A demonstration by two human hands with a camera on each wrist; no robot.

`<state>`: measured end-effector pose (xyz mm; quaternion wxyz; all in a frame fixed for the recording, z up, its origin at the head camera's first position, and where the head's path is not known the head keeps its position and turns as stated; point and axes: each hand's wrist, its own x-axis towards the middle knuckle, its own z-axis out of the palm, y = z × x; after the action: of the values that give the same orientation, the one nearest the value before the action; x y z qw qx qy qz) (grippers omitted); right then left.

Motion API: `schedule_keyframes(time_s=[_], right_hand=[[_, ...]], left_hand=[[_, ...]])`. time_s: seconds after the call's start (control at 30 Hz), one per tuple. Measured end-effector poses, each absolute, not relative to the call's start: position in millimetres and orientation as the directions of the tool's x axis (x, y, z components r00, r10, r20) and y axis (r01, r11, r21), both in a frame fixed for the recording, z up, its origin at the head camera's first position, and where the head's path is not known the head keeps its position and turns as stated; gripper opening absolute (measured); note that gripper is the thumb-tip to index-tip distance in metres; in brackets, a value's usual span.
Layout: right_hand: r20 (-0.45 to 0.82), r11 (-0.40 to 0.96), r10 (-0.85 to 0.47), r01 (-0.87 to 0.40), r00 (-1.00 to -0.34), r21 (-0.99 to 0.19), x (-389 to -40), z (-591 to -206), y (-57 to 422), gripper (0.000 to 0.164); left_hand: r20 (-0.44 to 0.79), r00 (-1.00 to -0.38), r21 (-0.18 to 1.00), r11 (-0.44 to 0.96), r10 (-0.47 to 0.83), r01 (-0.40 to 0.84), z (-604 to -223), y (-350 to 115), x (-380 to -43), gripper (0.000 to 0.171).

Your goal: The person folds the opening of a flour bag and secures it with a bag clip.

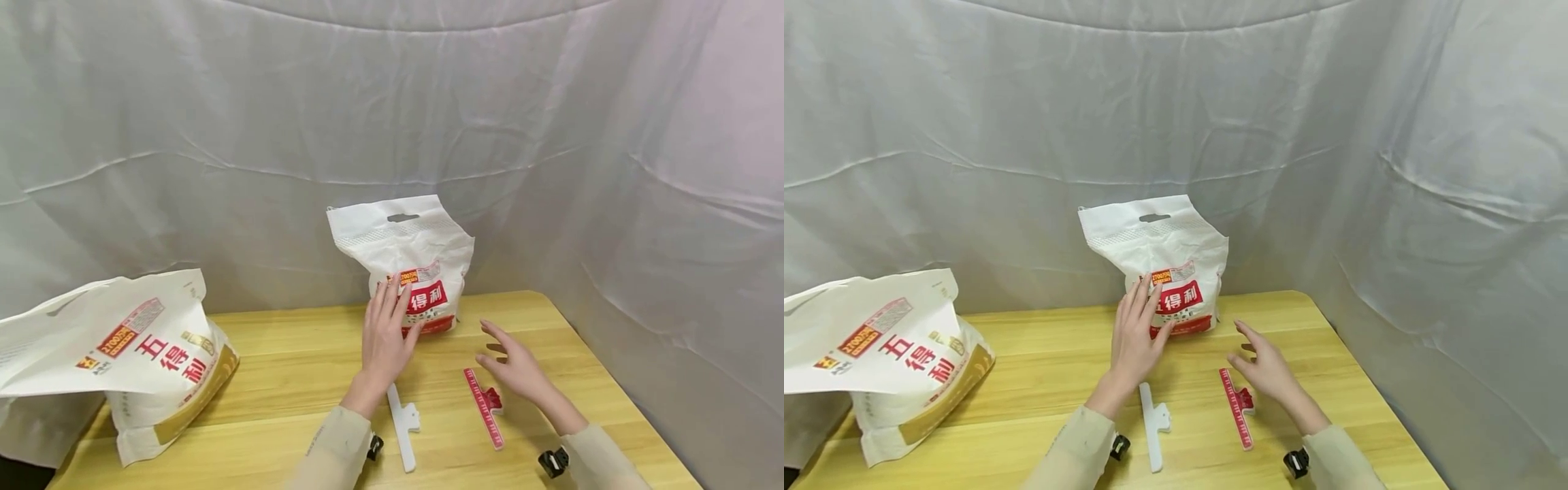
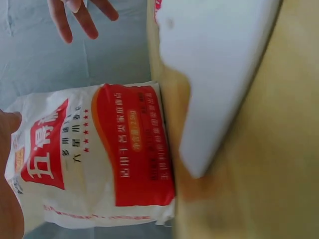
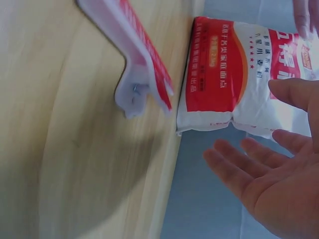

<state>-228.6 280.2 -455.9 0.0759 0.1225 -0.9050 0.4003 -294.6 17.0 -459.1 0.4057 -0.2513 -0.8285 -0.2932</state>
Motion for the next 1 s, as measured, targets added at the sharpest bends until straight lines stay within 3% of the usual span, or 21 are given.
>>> schedule_keyframes(time_s=[0.4,1.0], right_hand=[[0.305,0.642,-0.169,-0.339,-0.937,-0.688,-255.5,-439.7,280.2,0.068],[0.498,0.592,0.012,-0.395,-0.867,-0.703,-310.9,-408.4,274.6,0.063]], left_hand=[[0.848,-0.422,0.054,0.739,0.321,0.671,-408.4,22.8,-325.8,0.075],[0.810,-0.413,-0.060,0.759,0.417,0.649,-342.5,26.0,-360.3,0.074]])
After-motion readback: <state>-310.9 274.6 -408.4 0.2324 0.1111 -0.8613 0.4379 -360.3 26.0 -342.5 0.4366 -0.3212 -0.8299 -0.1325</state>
